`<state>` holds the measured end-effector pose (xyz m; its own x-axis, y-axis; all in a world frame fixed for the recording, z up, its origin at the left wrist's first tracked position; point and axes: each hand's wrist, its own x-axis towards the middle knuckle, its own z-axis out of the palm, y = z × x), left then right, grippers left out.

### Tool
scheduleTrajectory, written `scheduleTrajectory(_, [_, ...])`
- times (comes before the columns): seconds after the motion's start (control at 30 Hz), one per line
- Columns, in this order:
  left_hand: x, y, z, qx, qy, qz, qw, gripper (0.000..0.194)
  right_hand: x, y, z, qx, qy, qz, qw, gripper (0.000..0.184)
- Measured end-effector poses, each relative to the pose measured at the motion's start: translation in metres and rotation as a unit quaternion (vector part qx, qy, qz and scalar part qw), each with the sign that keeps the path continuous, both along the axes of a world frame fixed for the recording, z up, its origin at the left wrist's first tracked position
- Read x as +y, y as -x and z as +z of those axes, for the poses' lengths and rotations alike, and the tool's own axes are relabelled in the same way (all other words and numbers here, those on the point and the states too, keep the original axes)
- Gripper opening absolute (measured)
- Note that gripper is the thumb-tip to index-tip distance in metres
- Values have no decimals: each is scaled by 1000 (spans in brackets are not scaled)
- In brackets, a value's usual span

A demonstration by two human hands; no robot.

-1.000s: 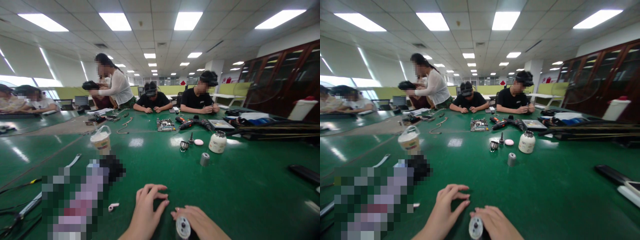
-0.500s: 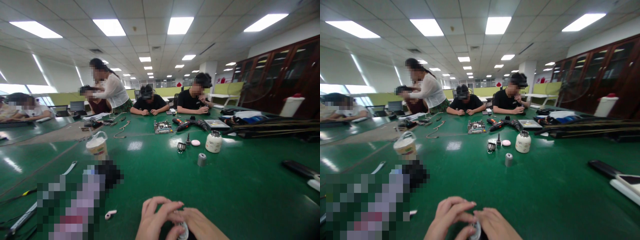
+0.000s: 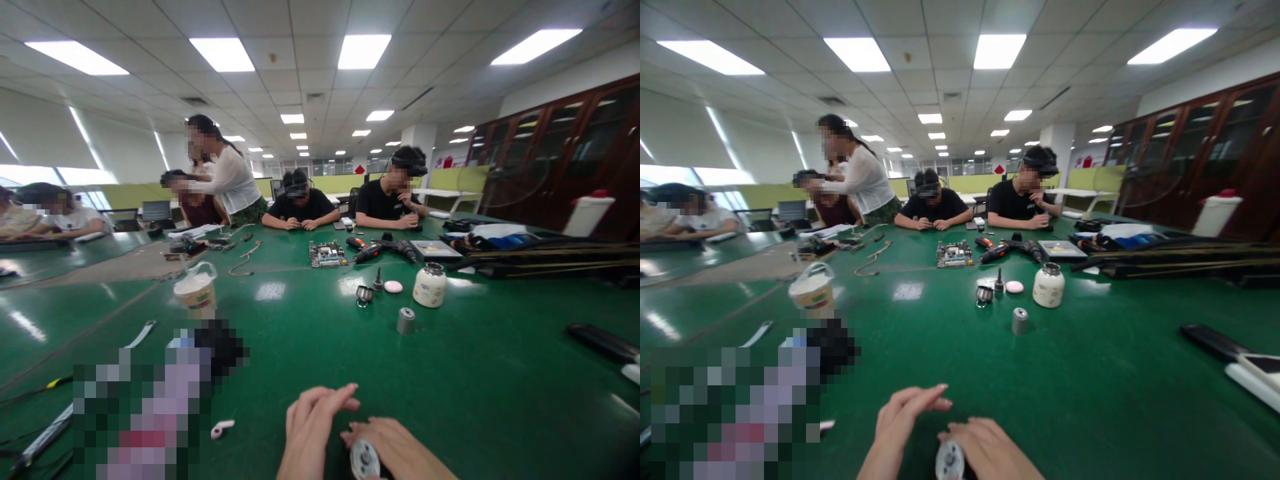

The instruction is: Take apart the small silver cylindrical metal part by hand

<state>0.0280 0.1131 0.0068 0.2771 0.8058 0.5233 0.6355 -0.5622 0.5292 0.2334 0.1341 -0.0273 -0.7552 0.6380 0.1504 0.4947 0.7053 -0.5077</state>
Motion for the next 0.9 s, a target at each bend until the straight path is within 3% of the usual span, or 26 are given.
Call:
scheduleTrajectory(0.23, [12,7,13,-37,69,-26,997,86,-1,0,0,4,-5,-2,1000,42])
scheduleTrajectory(0.33, [14,9,16,-24,58,-52,997,90,-1,0,0,7,-3,-3,1000,42])
scheduleTrajectory(0.47, [11,6,17,10,8,-47,999,80,-1,0,3,13,-4,-3,1000,42])
scheduleTrajectory(0.63, [13,5,25,55,9,-27,998,77,-2,-1,5,14,-10,10,1000,46])
scheduleTrajectory(0.77, [26,33,46,164,-22,-27,986,74,-1,-2,5,32,-8,10,999,50])
scheduleTrajectory(0.9, [34,57,66,147,-73,55,985,55,-2,1,11,24,15,2,1000,49])
